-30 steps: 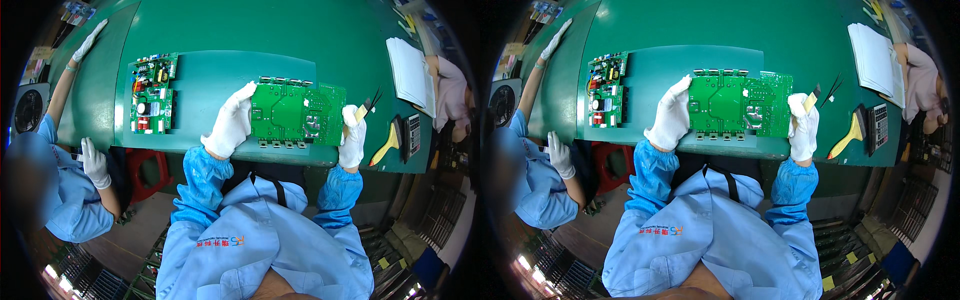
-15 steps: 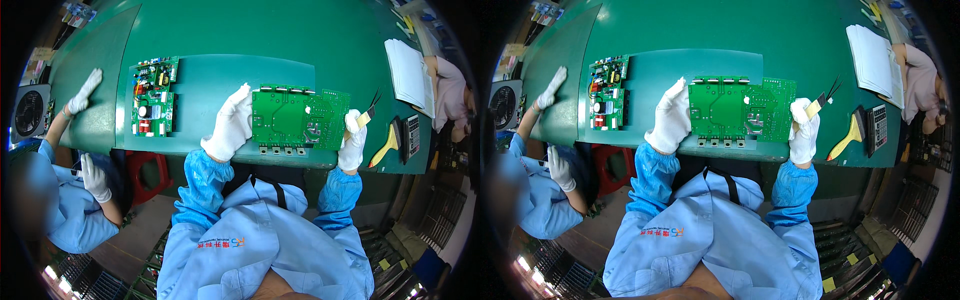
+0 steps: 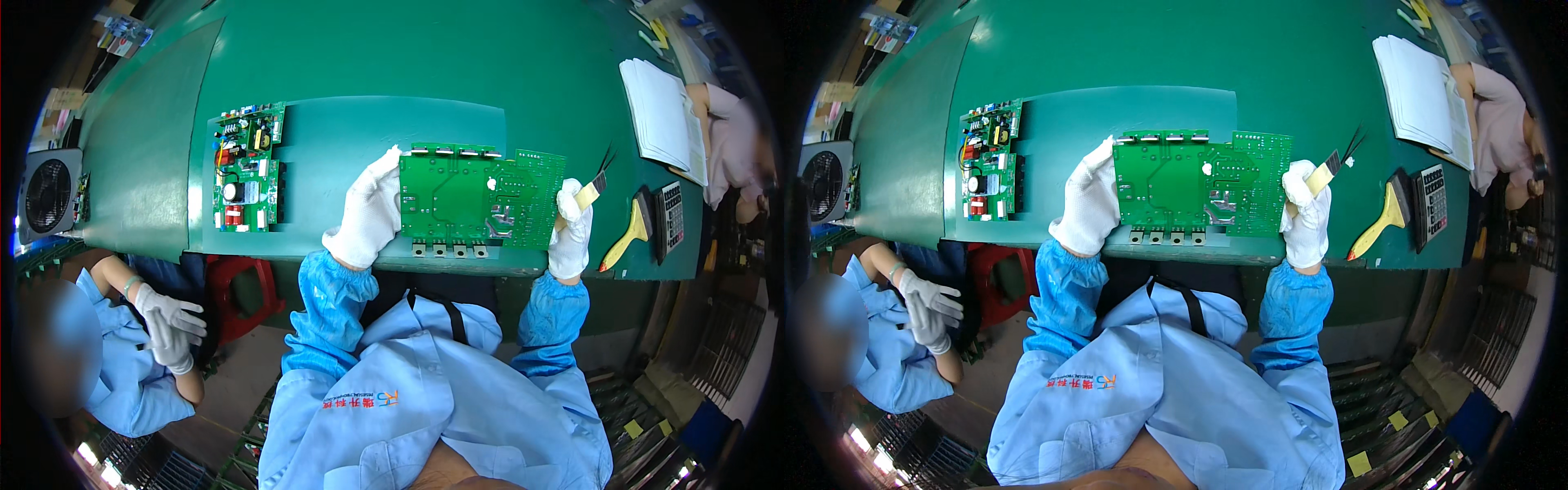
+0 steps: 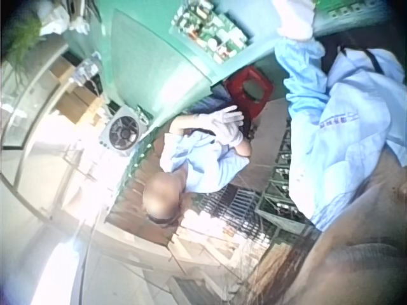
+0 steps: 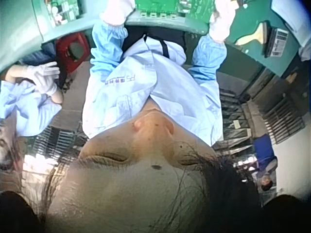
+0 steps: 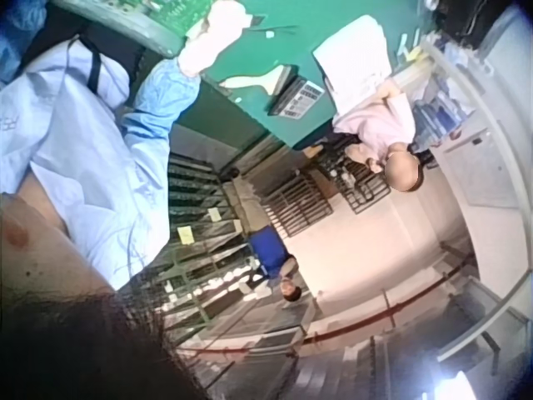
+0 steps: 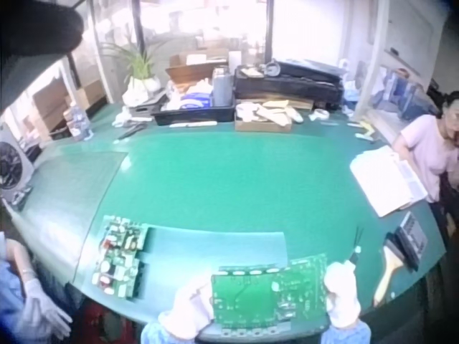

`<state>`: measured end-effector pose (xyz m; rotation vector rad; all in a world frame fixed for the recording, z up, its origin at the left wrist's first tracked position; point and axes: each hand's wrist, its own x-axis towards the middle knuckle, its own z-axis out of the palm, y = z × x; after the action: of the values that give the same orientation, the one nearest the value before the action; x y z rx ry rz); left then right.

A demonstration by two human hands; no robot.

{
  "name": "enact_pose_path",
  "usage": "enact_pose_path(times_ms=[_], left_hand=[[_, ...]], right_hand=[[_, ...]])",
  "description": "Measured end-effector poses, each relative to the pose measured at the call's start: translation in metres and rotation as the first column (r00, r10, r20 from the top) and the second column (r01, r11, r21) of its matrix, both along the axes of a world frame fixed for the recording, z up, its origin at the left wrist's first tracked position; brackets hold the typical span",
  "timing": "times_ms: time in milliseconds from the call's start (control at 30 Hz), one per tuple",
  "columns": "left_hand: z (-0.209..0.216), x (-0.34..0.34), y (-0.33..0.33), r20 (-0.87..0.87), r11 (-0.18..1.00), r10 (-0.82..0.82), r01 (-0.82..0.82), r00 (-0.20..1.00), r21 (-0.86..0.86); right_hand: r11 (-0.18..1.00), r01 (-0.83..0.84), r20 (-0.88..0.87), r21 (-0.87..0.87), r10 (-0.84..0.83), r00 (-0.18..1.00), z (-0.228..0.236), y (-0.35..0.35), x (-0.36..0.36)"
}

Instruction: Inspecting and organizing electronic circuit boards at a factory workbench.

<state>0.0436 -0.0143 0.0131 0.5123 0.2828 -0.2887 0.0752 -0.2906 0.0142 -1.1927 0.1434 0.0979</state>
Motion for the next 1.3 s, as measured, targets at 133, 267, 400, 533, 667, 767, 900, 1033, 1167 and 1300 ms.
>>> enact_pose_path(times_ms=[133, 267, 400, 533, 667, 767, 900, 1033, 1167, 1300], left_hand=[[0.0, 0.0, 0.001, -0.025, 1.0, -0.001, 0.0, 1.0, -0.022], [-0.001, 0.001, 0.0, -0.019, 0.999, 0.03, -0.03, 0.999, 0.01], [-0.001, 0.001, 0.0, -0.031, 0.999, 0.036, -0.037, 0.999, -0.022], [-0.004, 0.001, 0.001, -0.041, 0.997, 0.064, -0.065, 0.997, -0.03], [-0.004, 0.0, 0.0, -0.037, 0.995, 0.091, -0.092, 0.995, -0.029], [-0.002, 0.0, -0.002, -0.039, 0.993, 0.114, -0.114, 0.993, 0.009], [-0.001, 0.0, -0.003, -0.044, 0.989, 0.143, -0.141, 0.989, 0.038], [0.007, 0.002, -0.004, -0.026, 0.991, 0.133, -0.132, 0.991, 0.034], [0.004, 0.001, -0.004, -0.003, 0.989, 0.14, -0.14, 0.99, 0.048], [0.002, 0.001, -0.003, 0.016, 0.988, 0.143, -0.144, 0.99, 0.055]], right_hand=[[0.998, -0.031, 0.005, 0.057, 0.031, 1.0, -0.003, -0.003, 0.0], [0.994, -0.061, 0.012, 0.092, 0.06, 0.998, -0.006, -0.008, -0.001], [0.981, -0.127, 0.01, 0.144, 0.126, 0.992, -0.005, -0.009, -0.001], [0.989, -0.109, -0.005, 0.101, 0.11, 0.994, -0.002, -0.009, -0.001], [0.982, -0.134, -0.006, 0.132, 0.136, 0.991, -0.003, -0.011, -0.002], [0.98, -0.147, -0.013, 0.134, 0.15, 0.989, -0.004, -0.015, -0.002], [0.964, -0.195, -0.003, 0.182, 0.199, 0.98, -0.007, -0.017, -0.001], [0.939, -0.262, -0.005, 0.221, 0.269, 0.963, -0.007, -0.018, 0.002], [0.97, -0.2, -0.029, 0.139, 0.206, 0.978, 0.001, -0.013, 0.0], [0.961, -0.237, -0.011, 0.14, 0.241, 0.97, 0.001, -0.014, 0.0]])
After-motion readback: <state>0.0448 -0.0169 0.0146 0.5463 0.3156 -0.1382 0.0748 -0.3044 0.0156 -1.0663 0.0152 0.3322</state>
